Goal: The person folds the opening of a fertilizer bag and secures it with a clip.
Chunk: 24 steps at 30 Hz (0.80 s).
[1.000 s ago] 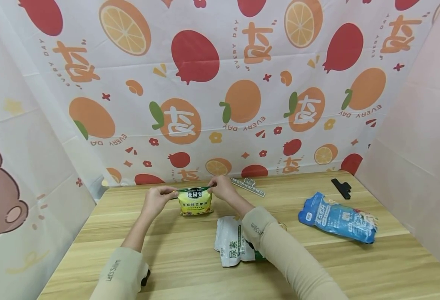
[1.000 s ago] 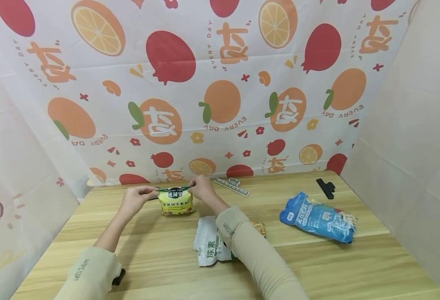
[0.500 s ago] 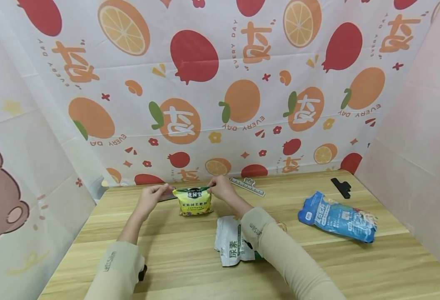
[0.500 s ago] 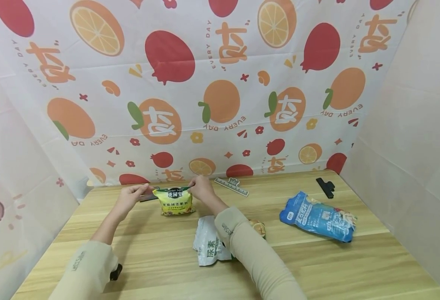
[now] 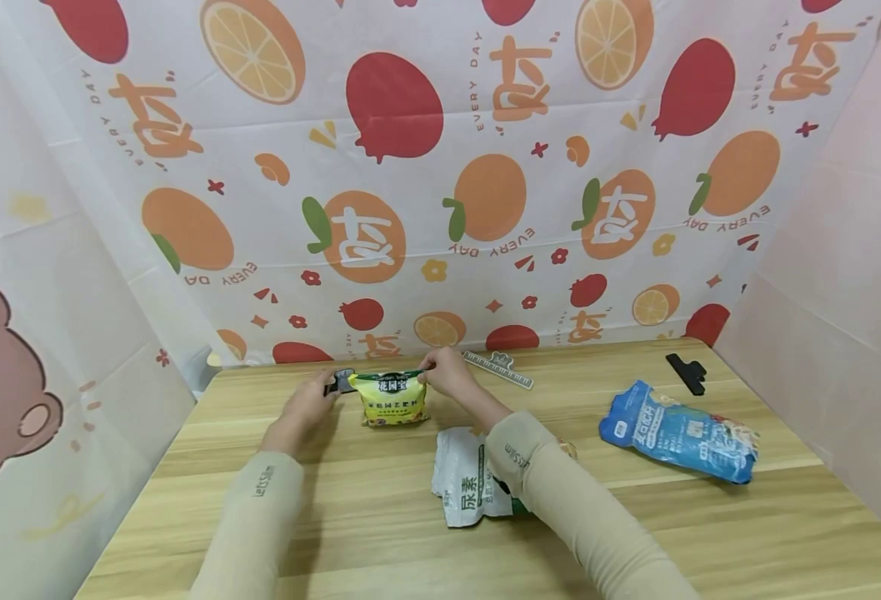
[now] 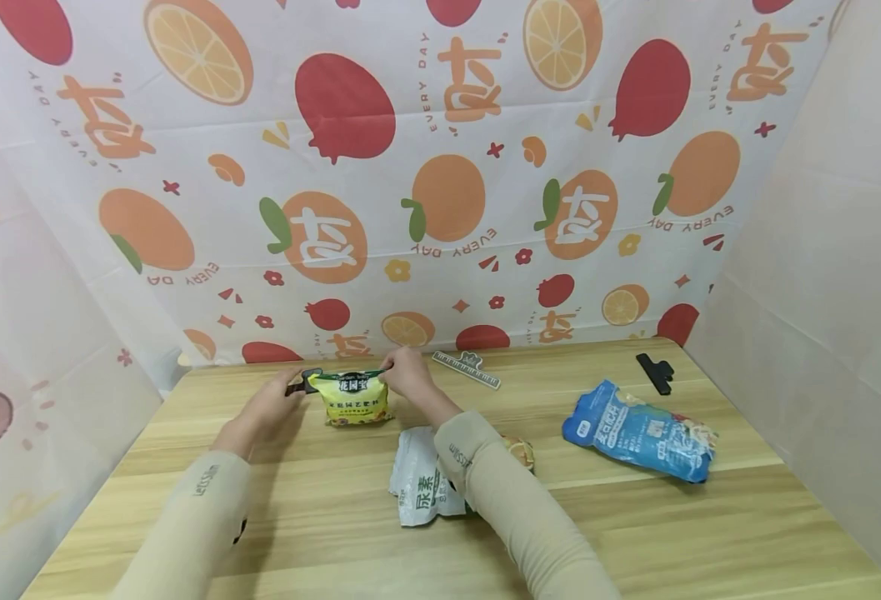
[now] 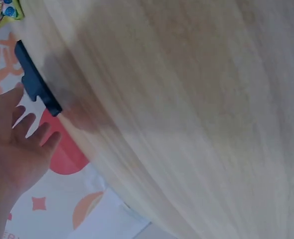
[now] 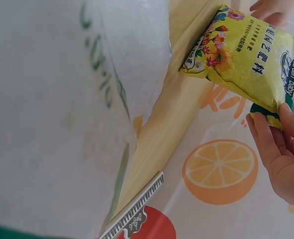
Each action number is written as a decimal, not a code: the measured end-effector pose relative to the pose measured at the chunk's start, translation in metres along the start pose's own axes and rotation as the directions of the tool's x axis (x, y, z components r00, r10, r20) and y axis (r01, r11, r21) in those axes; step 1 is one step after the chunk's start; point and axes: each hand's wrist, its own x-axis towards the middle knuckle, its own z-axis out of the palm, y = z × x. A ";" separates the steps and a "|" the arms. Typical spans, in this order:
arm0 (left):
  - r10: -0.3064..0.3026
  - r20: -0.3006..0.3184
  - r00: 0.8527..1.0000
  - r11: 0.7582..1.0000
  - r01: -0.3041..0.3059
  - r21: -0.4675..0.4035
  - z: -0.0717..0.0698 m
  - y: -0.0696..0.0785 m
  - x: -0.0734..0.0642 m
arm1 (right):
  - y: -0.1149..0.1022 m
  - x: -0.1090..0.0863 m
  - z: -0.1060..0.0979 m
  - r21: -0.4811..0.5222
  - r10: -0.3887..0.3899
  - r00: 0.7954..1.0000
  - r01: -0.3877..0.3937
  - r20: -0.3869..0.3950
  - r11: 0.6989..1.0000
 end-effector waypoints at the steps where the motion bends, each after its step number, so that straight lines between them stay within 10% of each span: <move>1: -0.001 0.007 1.000 1.000 0.001 0.020 0.001 0.000 0.000 | 0.000 0.000 0.000 -0.005 -0.002 1.000 0.002 0.001 1.000; 11: -0.077 -0.112 0.991 0.981 0.095 0.167 0.006 -0.007 0.001 | -0.002 -0.003 0.002 -0.022 -0.011 1.000 0.012 0.013 1.000; 19: -0.235 -0.003 0.972 0.970 0.235 0.060 -0.002 -0.002 -0.002 | 0.000 -0.003 0.000 -0.016 -0.012 1.000 0.012 0.002 1.000; 24: -0.216 -0.002 0.976 0.974 0.216 0.063 0.003 0.002 -0.002 | -0.001 -0.003 -0.001 -0.009 -0.010 1.000 0.010 0.000 1.000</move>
